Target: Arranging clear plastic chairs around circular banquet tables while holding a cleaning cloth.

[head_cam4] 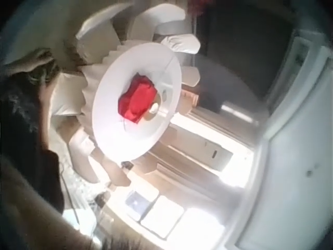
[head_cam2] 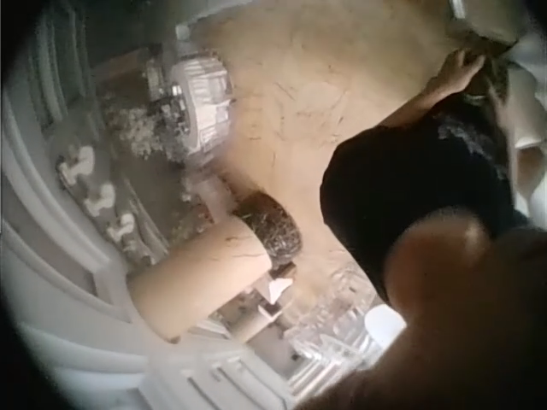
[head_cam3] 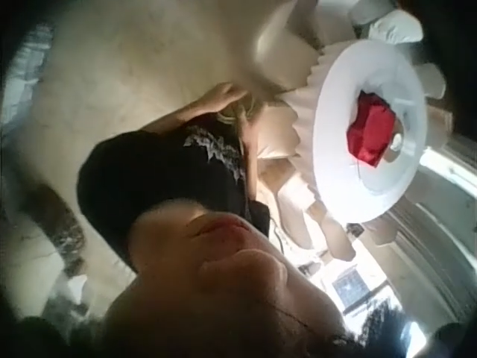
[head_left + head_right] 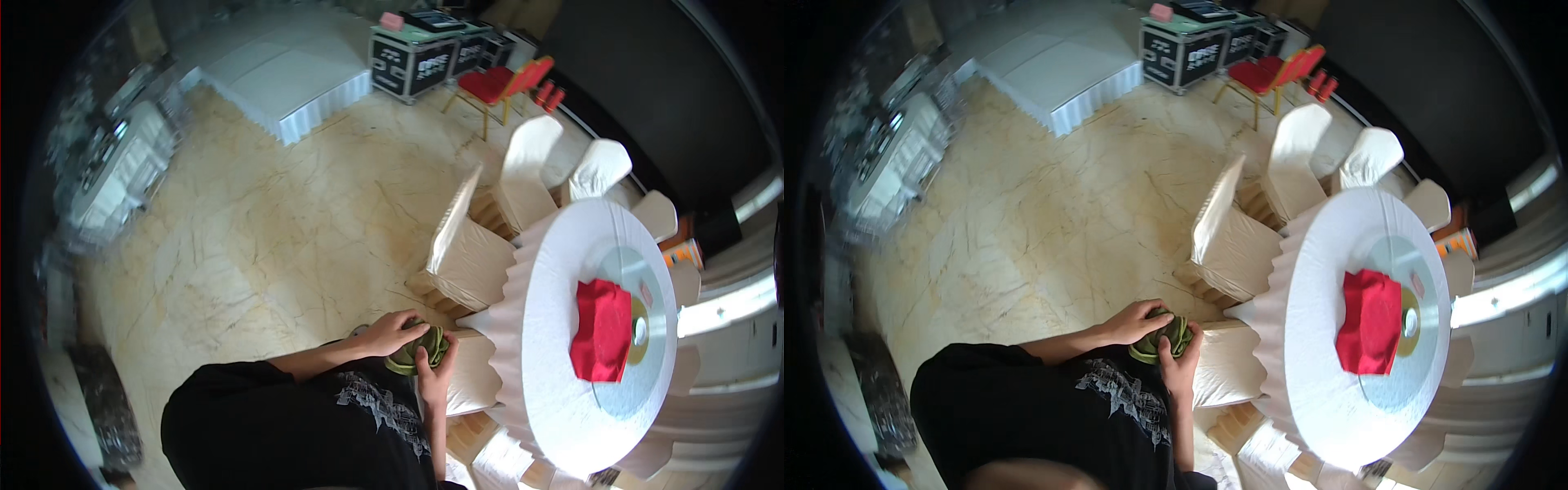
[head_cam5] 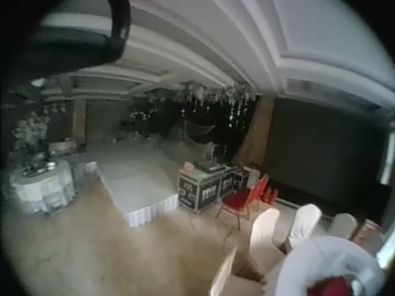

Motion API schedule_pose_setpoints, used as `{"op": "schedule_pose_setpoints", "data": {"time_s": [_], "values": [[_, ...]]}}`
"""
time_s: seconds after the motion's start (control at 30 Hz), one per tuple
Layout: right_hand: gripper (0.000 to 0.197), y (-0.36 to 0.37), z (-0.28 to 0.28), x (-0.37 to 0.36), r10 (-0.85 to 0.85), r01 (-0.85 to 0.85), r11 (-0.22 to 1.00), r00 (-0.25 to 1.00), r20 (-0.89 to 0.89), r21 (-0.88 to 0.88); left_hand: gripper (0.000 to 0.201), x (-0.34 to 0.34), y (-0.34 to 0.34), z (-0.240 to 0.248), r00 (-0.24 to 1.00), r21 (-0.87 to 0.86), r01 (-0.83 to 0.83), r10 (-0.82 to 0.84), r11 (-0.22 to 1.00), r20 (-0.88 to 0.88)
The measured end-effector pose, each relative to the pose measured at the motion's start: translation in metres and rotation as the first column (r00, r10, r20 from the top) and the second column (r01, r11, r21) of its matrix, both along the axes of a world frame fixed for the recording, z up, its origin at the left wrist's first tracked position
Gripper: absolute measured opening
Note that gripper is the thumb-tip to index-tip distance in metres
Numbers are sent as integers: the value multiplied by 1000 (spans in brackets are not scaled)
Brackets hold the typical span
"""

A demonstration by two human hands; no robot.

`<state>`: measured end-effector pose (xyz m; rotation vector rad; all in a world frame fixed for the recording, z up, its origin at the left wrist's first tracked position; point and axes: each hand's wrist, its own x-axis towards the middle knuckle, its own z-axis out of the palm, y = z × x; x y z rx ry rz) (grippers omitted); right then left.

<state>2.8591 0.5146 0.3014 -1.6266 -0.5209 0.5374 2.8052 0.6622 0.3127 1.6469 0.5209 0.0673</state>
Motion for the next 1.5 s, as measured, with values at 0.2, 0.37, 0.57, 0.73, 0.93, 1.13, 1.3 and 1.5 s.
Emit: {"op": "schedule_pose_setpoints", "data": {"time_s": [0.2,0.37,0.57,0.73,0.93,1.13,1.3,1.5], "values": [[100,20,0,-10,346,-262,885,923,-168,384,34,-22,-5,12,996,102,-86,81,991,48],[83,34,-25,-20,575,-435,798,757,-310,416,35,-58,-8,6,914,36,-392,384,919,134],[65,96,13,-54,670,-641,740,729,-140,201,35,-105,38,3,800,-30,-599,596,800,-72],[50,140,-13,-57,511,-500,857,857,-70,124,39,-98,89,-26,873,51,-482,474,875,117],[50,200,-3,-64,296,-285,946,954,-55,153,49,-113,150,-12,955,-856,-262,248,445,-163],[63,261,21,-94,488,-495,858,869,84,138,45,-117,167,-31,934,-989,-3,354,147,50],[46,289,28,-97,608,-651,756,738,293,69,42,-114,163,-52,830,-998,9,557,-57,-24],[33,329,18,-78,703,-717,677,697,144,166,49,-116,188,-32,724,-999,-39,690,21,-14]]}}
